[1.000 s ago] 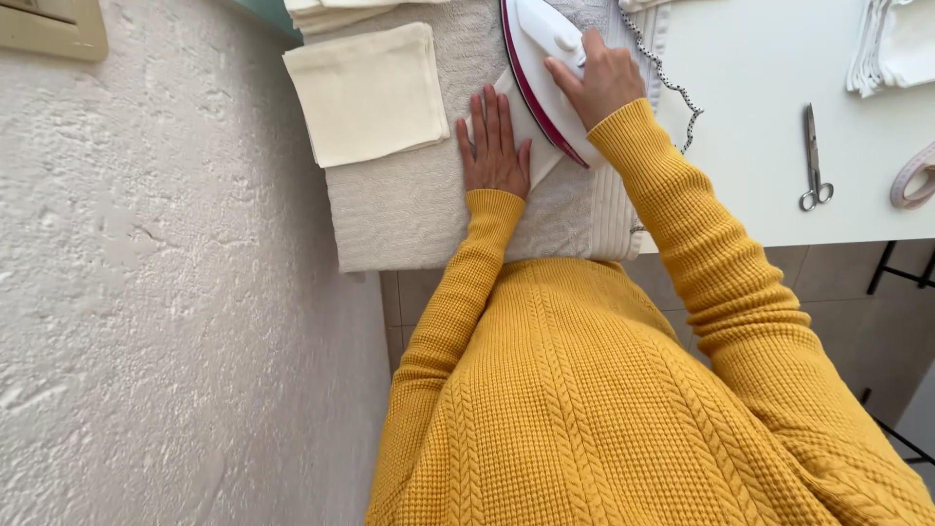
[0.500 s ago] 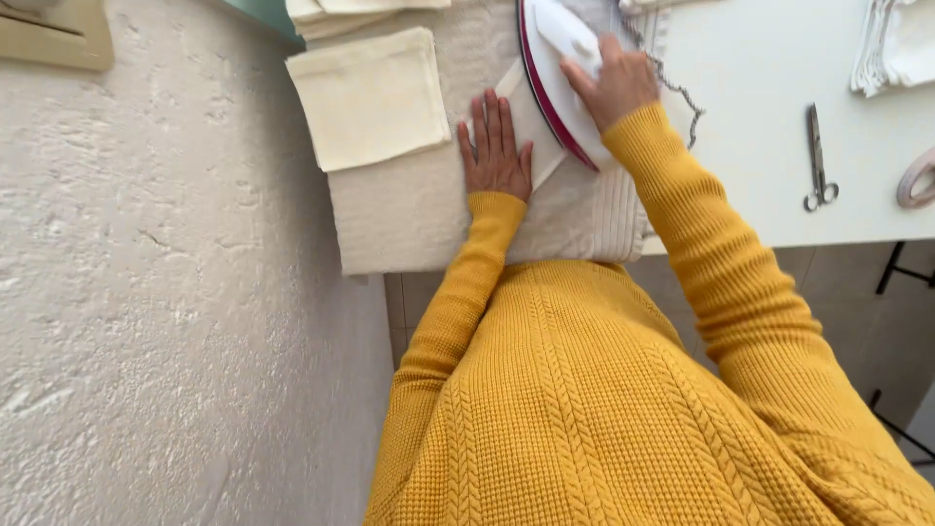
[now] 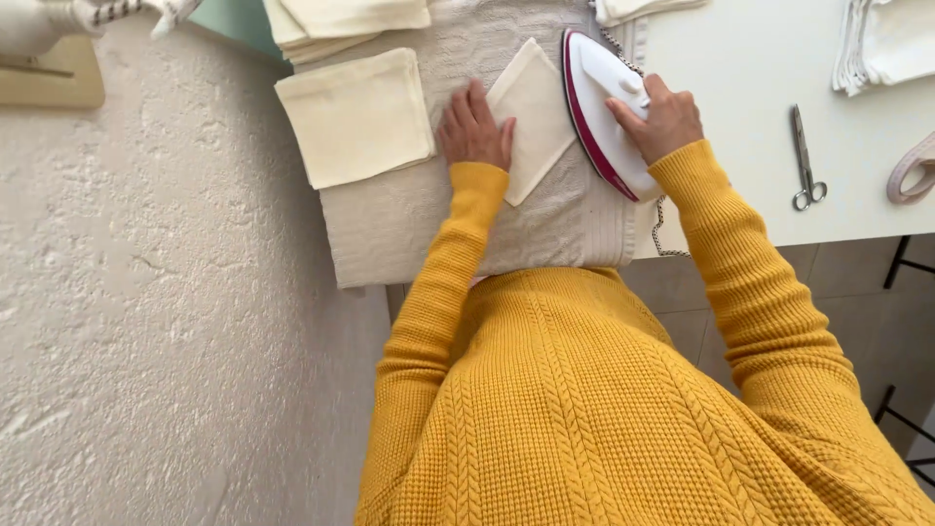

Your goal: Ironing and folding small pieces of fabric on a workbench.

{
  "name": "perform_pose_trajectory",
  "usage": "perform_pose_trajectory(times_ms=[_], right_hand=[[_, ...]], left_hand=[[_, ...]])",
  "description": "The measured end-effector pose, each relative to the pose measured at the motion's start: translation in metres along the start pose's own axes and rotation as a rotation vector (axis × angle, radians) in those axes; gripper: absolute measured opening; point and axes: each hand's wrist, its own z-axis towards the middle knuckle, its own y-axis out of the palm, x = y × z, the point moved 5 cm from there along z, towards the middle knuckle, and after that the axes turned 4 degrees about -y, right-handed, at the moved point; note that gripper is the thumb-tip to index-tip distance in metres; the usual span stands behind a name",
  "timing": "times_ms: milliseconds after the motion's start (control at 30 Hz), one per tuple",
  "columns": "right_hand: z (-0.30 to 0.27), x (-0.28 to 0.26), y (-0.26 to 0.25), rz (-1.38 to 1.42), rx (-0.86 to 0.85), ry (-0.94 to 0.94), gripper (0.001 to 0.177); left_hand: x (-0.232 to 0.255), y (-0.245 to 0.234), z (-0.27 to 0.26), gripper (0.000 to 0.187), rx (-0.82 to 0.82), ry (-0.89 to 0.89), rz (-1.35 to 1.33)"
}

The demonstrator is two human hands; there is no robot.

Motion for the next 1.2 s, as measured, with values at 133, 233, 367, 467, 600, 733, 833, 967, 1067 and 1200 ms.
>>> perform_pose_trajectory(times_ms=[133,233,367,467,600,733,833,967,1067,1200], right_hand=[[-0.022,0.002,-0.034,-0.056,0.034,-0.07,0.05],[-0.043,0.007,-0.057,0.07,0.037,-0.001,0.05],[-0.051,0.016,-0.074,0.152,0.015,0.035,0.049],[-0.056,0.013,-0.086,0.207,0.039,0.03,0.048],[-0.054,0.015,-0.092,0.247,0.083,-0.022,0.047],[-0.058,0.013,-0.093,0.226,0.089,-0.006,0.047],[-0.053,0.013,-0.085,0.222,0.019,0.023,0.048],[-0.042,0.011,-0.066,0.179,0.024,-0.07,0.053],[-0.024,0.002,-0.039,0.125,-0.002,-0.161,0.055],[0.01,-0.042,-0.014,-0.03,0.053,-0.379,0.061]], left_hand=[[-0.002,0.014,0.023,0.056,-0.058,0.01,-0.059],[-0.005,0.015,0.03,0.042,-0.241,-0.018,0.006],[0.006,-0.01,0.046,0.027,-0.207,0.171,-0.272],[0.039,-0.068,0.049,0.026,-0.047,0.389,-0.256],[0.07,-0.08,0.033,0.031,-0.009,0.524,-0.046],[0.058,-0.014,-0.005,0.033,-0.21,0.449,0.112],[0.042,0.013,-0.041,0.04,-0.292,0.453,0.001],[-0.004,0.012,-0.043,0.026,-0.029,0.314,-0.21],[0.004,0.0,-0.049,0.026,0.147,0.427,-0.09],[0.004,0.071,-0.067,0.038,0.109,0.473,0.0]])
